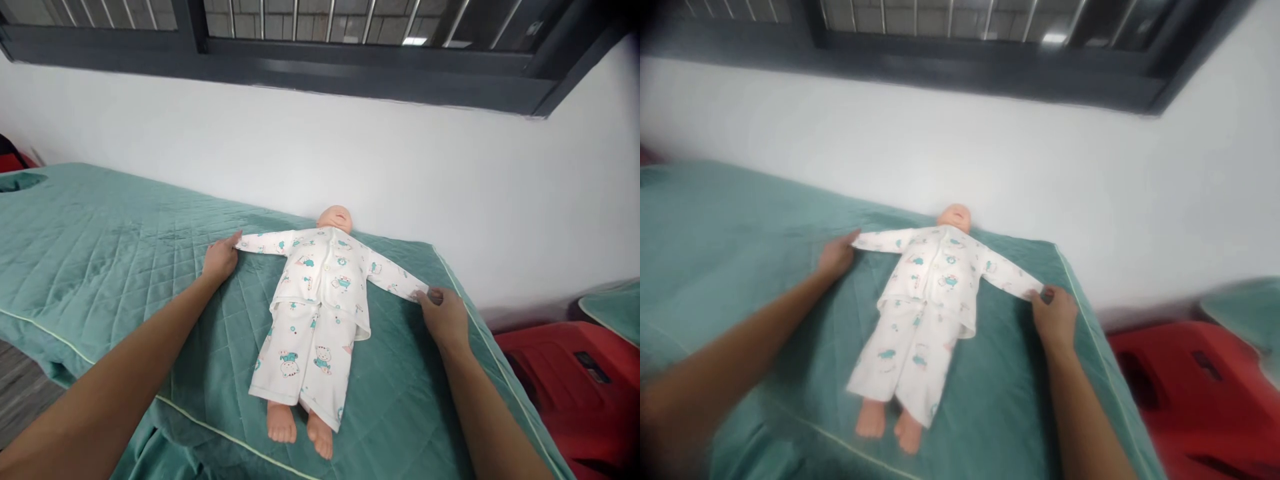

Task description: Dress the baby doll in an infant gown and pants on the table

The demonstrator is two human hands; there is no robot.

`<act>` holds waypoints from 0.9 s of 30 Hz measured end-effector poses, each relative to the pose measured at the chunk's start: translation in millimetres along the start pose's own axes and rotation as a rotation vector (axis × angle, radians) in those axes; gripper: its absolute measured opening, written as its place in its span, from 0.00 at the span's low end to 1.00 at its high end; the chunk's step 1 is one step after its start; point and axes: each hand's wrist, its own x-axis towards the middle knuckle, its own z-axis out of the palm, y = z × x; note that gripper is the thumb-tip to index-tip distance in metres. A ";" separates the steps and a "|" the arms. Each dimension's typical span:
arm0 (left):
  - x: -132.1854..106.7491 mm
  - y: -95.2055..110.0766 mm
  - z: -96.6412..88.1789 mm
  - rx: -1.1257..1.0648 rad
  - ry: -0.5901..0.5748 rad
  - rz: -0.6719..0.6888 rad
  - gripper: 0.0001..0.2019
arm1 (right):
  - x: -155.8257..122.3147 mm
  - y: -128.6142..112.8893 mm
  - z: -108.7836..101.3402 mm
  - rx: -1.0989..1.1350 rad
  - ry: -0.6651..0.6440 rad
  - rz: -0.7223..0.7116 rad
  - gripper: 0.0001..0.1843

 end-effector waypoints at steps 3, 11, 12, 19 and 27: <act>4.3 -2.5 0.3 0.041 0.022 -0.047 0.30 | -1.4 -0.9 0.9 0.120 -0.015 0.059 0.24; 11.2 -2.0 -2.0 0.121 0.004 -0.041 0.28 | -3.0 -0.7 6.9 0.416 -0.021 0.080 0.22; 11.3 -1.8 -2.5 0.119 0.000 -0.037 0.28 | -3.3 -0.8 7.3 0.457 -0.030 0.074 0.22; 14.3 -4.4 -0.5 0.094 -0.017 -0.020 0.29 | -3.7 0.1 8.4 0.419 -0.053 0.042 0.26; 14.6 -5.9 2.3 0.088 -0.006 -0.019 0.27 | -0.9 -0.1 8.5 0.346 -0.008 0.031 0.27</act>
